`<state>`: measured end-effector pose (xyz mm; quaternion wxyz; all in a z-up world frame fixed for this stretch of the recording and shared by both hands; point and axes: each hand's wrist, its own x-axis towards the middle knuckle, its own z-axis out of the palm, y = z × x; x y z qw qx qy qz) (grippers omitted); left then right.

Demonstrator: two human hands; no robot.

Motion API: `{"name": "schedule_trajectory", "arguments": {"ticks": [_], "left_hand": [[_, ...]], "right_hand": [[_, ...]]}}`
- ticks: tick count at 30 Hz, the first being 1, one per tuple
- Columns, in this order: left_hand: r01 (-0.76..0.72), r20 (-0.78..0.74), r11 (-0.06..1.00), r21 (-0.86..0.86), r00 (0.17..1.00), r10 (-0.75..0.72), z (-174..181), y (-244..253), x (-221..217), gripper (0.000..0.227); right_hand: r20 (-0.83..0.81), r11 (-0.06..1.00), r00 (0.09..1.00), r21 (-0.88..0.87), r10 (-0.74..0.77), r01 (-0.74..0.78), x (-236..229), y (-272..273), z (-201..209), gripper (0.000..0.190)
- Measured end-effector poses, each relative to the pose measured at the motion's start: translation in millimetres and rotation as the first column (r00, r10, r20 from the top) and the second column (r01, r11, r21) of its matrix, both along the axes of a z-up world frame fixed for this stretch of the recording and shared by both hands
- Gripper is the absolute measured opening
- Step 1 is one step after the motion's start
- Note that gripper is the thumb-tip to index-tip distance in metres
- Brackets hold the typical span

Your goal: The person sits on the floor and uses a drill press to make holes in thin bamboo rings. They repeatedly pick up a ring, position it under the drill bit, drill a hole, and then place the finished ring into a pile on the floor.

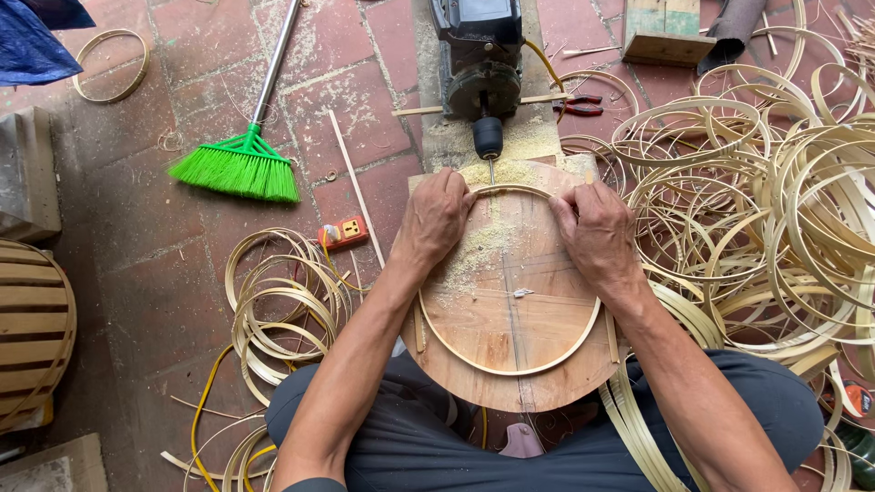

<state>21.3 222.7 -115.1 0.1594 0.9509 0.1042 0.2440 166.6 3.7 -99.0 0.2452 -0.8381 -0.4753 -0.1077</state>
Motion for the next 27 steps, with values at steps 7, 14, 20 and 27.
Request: {"name": "schedule_trajectory", "arguments": {"ticks": [7,14,20,27], "left_hand": [[-0.012,-0.001,1.0,-0.008,1.0,0.012,-2.6,-0.5,-0.1,0.025],[-0.028,0.004,0.999,-0.021,1.0,0.028,-7.1,0.9,2.9,0.026],[0.027,-0.085,1.0,0.012,0.996,-0.026,6.5,-4.5,-5.9,0.026],[-0.251,-0.394,0.946,-0.204,0.906,0.155,42.3,-22.2,-52.1,0.02]], "right_hand": [[-0.006,1.0,1.0,0.021,0.003,-0.003,0.3,0.7,-0.9,0.02],[0.007,1.0,1.0,-0.01,-0.018,0.018,2.7,3.0,-3.6,0.022],[-0.038,0.993,0.998,-0.112,-0.043,0.038,-7.2,-3.6,15.9,0.021],[-0.042,0.96,0.997,-0.275,-0.064,0.05,-37.5,-69.2,51.0,0.032]]}}
